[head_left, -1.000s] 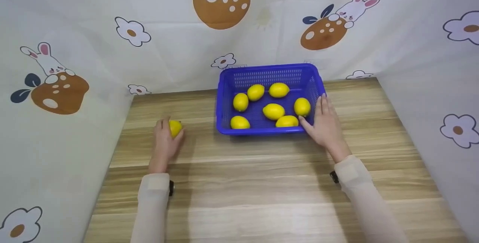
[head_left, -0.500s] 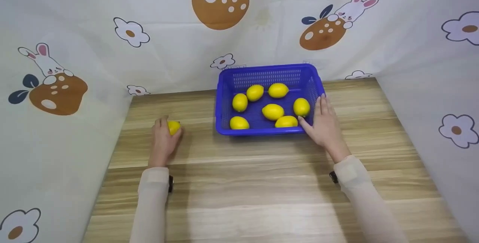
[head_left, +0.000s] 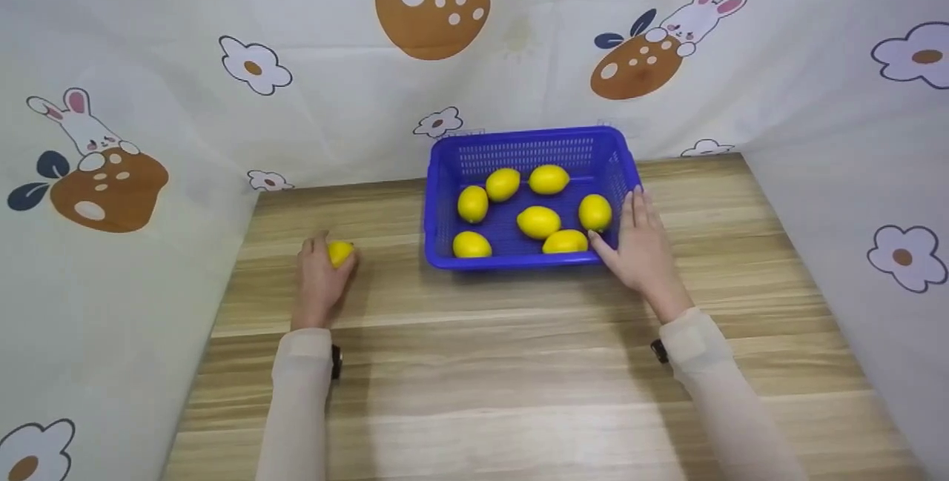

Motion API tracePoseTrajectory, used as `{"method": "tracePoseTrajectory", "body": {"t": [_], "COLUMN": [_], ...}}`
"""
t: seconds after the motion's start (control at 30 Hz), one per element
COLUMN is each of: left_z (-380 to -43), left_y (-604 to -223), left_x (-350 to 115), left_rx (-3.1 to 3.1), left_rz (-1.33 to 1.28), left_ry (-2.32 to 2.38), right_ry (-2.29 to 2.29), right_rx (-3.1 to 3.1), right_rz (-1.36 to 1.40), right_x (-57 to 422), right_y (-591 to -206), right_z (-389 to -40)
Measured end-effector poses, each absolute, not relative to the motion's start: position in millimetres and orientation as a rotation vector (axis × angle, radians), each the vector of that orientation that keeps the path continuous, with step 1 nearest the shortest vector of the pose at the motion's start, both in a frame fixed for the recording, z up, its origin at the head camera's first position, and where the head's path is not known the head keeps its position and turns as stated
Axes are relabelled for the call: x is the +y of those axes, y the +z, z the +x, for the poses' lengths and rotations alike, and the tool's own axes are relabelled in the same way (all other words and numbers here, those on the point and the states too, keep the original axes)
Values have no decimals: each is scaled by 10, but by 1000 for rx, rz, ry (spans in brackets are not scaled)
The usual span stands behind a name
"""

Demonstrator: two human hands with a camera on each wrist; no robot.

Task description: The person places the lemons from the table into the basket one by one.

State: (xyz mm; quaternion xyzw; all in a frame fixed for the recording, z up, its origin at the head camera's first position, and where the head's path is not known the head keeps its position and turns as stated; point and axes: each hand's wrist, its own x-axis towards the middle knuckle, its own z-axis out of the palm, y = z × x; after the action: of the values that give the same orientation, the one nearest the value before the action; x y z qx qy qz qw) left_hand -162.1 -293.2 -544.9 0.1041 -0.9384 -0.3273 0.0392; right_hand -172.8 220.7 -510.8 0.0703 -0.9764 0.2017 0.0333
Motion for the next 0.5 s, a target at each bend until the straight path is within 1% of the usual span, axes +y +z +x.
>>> {"method": "tracePoseTrajectory", "body": {"t": [0.5], "left_z": [-1640], "left_y": [-5560], "left_x": [-2937], "left_rx": [-2846], "left_rz": [385], "left_ry": [-1105], "right_ry": [629], "right_rx": [-2998], "right_rz": [204], "right_x": [2214], "right_y": [-5120], "right_z": [-1728]}}
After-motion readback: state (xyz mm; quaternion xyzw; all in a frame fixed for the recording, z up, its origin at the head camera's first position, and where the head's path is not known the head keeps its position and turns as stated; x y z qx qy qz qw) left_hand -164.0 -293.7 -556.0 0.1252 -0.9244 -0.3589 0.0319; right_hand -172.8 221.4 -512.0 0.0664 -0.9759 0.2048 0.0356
